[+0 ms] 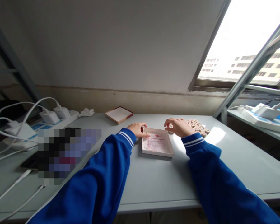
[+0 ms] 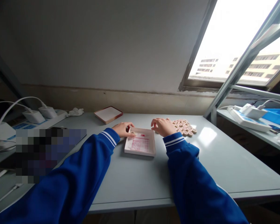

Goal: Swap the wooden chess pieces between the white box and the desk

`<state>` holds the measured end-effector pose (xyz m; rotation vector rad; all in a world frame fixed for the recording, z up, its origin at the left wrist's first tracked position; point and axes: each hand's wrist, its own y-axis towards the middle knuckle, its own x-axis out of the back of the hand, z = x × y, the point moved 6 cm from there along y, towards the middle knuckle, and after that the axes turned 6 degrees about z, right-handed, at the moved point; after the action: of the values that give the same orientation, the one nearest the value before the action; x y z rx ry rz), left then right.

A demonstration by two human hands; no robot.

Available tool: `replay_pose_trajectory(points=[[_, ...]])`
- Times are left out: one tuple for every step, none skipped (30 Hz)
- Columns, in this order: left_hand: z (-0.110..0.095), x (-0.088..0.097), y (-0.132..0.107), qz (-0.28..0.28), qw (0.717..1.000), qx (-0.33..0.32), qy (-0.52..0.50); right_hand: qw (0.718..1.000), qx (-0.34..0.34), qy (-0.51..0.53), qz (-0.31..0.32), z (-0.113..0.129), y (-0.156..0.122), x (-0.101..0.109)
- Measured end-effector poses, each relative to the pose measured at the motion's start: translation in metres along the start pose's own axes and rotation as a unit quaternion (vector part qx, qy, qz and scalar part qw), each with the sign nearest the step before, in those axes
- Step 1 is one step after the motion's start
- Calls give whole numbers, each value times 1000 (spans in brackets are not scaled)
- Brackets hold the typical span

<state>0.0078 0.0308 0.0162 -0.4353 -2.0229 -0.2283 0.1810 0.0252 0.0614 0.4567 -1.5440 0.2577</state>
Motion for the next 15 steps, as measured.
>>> replay_pose_trajectory(points=[[0, 0, 0, 0, 1000, 0, 3, 1000, -12, -8, 21, -8, -3, -1], [0, 0, 0, -1, 1000, 0, 2, 999, -17, -13, 38, -13, -6, -1], [0, 0, 0, -3, 1000, 0, -1, 999, -18, -17, 45, -16, -9, 0], [0, 0, 0, -5, 1000, -1, -4, 999, -20, -23, 44, -18, -12, 2], [1, 1, 0, -7, 1000, 0, -5, 998, -24, -29, 41, -18, -14, 4], [1, 1, 0, -8, 1000, 1, -3, 998, -35, -34, 40, -19, -16, 6], [1, 1, 0, -8, 1000, 3, 0, 997, -45, -38, 41, -19, -17, 7], [1, 2, 0, -8, 1000, 4, 3, 997, -56, -40, 45, -19, -18, 8], [0, 2, -1, -8, 1000, 6, 7, 996, -64, -38, 52, -19, -18, 9], [0, 3, -1, -9, 1000, 7, 9, 996, -69, -29, 58, -18, -18, 9], [-1, 3, -1, -10, 1000, 8, 10, 996, -69, -12, 60, -17, -17, 10], [-1, 3, -2, -11, 1000, 8, 9, 996, -63, 13, 57, -16, -16, 11], [-1, 3, -2, -12, 1000, 10, 7, 996, -52, 45, 50, -14, -15, 12], [0, 3, -1, -14, 1000, 12, 2, 995, -36, 78, 43, -11, -14, 13], [1, 3, -1, -15, 1000, 14, -3, 994, -14, 106, 37, -7, -12, 13]])
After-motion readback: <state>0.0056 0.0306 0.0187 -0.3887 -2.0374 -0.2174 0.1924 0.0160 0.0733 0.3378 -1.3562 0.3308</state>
